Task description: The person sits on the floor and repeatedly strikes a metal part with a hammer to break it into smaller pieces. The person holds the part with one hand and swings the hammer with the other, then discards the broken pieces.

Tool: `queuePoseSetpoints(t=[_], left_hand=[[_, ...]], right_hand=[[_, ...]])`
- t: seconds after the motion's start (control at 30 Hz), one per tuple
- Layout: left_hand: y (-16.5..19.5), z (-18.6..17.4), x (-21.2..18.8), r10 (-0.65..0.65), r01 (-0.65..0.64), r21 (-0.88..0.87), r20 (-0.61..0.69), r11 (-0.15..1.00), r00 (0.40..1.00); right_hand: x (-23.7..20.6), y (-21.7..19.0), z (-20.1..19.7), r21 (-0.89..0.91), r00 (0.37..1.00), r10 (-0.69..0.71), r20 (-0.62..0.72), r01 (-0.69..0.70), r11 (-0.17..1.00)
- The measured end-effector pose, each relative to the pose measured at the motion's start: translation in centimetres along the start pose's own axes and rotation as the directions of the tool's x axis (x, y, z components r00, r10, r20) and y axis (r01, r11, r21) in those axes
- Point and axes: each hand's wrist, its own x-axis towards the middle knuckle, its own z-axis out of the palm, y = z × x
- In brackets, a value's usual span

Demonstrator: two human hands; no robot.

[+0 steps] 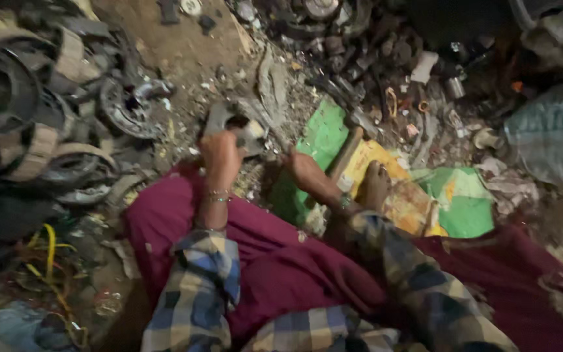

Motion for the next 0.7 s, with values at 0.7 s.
queuePoseSetpoints(t=[0.7], left_hand=[[3.0,1.3,3.7,-0.189,0.207,-0.037,0.274,0.978,0.943]], right_hand=[[0.5,0.5,1.1,0.147,0.95,0.289,-0.119,-0.271,0.951]])
